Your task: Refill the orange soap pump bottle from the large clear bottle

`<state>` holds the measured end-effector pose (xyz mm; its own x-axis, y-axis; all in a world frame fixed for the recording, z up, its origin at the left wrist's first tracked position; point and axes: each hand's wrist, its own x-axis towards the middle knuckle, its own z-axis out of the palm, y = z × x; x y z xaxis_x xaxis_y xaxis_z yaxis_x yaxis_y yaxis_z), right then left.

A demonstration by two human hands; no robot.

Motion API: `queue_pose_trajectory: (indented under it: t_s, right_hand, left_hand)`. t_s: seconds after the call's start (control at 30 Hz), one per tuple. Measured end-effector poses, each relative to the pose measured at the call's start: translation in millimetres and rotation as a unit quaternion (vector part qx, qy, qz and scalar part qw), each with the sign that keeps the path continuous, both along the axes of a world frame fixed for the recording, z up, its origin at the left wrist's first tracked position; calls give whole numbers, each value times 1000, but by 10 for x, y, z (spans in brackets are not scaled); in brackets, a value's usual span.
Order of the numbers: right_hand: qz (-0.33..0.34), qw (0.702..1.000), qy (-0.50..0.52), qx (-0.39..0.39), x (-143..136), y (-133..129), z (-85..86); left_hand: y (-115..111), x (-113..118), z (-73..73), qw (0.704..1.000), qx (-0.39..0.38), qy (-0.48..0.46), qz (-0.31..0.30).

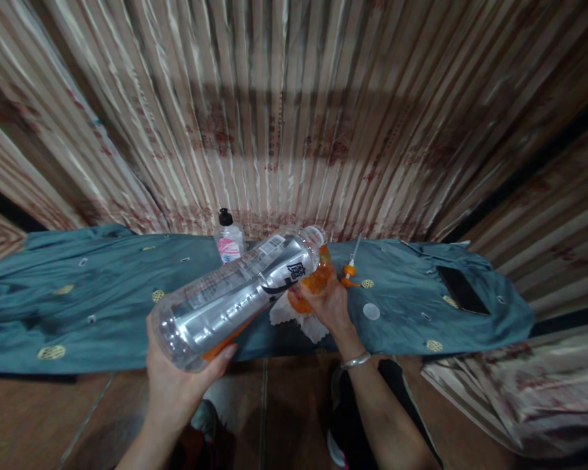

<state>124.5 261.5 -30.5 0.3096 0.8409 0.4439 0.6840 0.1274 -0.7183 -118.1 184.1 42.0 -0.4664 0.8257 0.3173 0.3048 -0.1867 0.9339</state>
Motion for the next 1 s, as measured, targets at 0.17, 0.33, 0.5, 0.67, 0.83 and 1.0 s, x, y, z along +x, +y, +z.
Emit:
queue_pose_trajectory:
  t_s: [0.17,0.33,0.5,0.67,0.83,1.0]
  right_hand:
    - [0,1000,5,-5,-4,1,15]
    - [-1,1000,12,0,-10,1,22]
    - [7,1000,14,-2,-6,-4,20]
    - [3,1000,10,1,-9,-6,7]
    - [4,1000,31,-6,-22,-17,43]
    - [4,1000,24,-4,-20,-14,33]
  left_hand:
    - [3,-3,-26,1000,8,3,-2]
    - [6,-29,-70,1000,11,-1,-10]
    - [-6,-85,-136,999,26,26,-24]
    - [5,-72,-201,998,51,36,-14]
    - [3,-64,-159,998,38,40,-8]
    - [-8,-94,-115,998,24,53,-10]
